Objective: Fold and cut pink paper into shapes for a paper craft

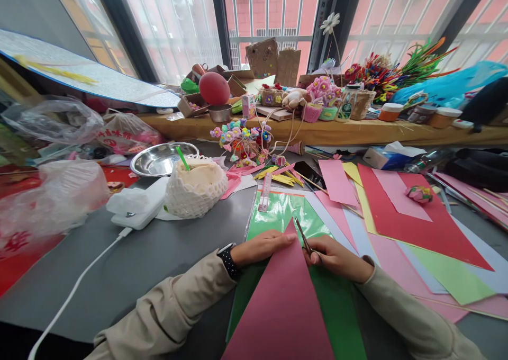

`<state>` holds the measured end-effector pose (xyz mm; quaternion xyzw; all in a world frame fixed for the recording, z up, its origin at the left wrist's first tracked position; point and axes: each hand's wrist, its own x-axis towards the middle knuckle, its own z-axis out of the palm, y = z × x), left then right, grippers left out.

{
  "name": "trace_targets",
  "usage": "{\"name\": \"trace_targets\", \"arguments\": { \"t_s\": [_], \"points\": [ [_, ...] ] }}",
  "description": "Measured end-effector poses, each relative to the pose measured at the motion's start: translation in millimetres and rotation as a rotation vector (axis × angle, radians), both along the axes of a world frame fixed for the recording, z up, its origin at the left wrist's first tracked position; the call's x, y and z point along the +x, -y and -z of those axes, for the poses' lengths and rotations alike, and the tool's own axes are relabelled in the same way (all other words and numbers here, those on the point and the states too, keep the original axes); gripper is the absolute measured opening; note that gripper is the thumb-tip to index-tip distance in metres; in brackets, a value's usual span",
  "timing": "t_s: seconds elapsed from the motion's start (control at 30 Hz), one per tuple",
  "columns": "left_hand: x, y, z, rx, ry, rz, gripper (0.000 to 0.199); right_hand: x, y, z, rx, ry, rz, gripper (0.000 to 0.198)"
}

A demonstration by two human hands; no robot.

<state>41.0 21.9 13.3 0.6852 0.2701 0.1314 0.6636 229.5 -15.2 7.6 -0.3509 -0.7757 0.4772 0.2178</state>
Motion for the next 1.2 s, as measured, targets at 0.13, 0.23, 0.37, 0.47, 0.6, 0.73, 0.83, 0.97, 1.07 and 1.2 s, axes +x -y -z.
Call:
{"name": "trace_targets", "arguments": {
  "t_s": [0.13, 0.23, 0.37, 0.47, 0.6, 0.73, 0.83, 0.97, 1.07, 1.2],
  "points": [
    [-0.2, 0.6, -1.0, 0.001, -0.021, 0.001, 0.046, 0.4, -0.2, 1.6, 0.008, 0.028, -0.001, 0.052],
    [-0.2, 0.9, -1.4, 0.001, -0.05, -0.009, 0.046, 0.4, 0.4, 1.9, 0.008, 0.05, 0.006, 0.052],
    [-0.1, 1.1, -2.2, 0.036, -0.065, -0.005, 0.046, 0.3, 0.7, 1.3, 0.023, 0.08, 0.014, 0.053],
    [0.0, 1.3, -2.8, 0.042, -0.066, 0.002, 0.047, 0.1, 0.4, 0.4, 0.033, 0.09, 0.016, 0.053],
    [0.1, 1.3, -2.1, 0.03, -0.068, 0.001, 0.047, -0.1, -0.1, 0.5, 0.033, 0.093, 0.026, 0.054],
    [0.6, 0.8, -0.2, 0.044, -0.059, 0.007, 0.047, 0.6, -0.2, 3.1, 0.029, 0.091, 0.038, 0.053],
    [1.0, 0.5, 0.5, 0.075, -0.058, 0.001, 0.048, 1.2, -0.3, 5.1, 0.035, 0.099, 0.059, 0.055],
    [1.3, 0.7, -0.2, 0.079, -0.053, 0.009, 0.047, 1.2, -0.3, 5.7, 0.032, 0.117, 0.076, 0.058],
    [1.5, 1.0, -1.0, 0.085, -0.061, 0.008, 0.048, 1.0, -0.4, 6.2, 0.039, 0.125, 0.087, 0.057],
    [2.1, 1.4, -1.5, 0.084, -0.049, 0.004, 0.047, 1.1, -0.7, 8.1, 0.049, 0.125, 0.097, 0.057]
  ]
}}
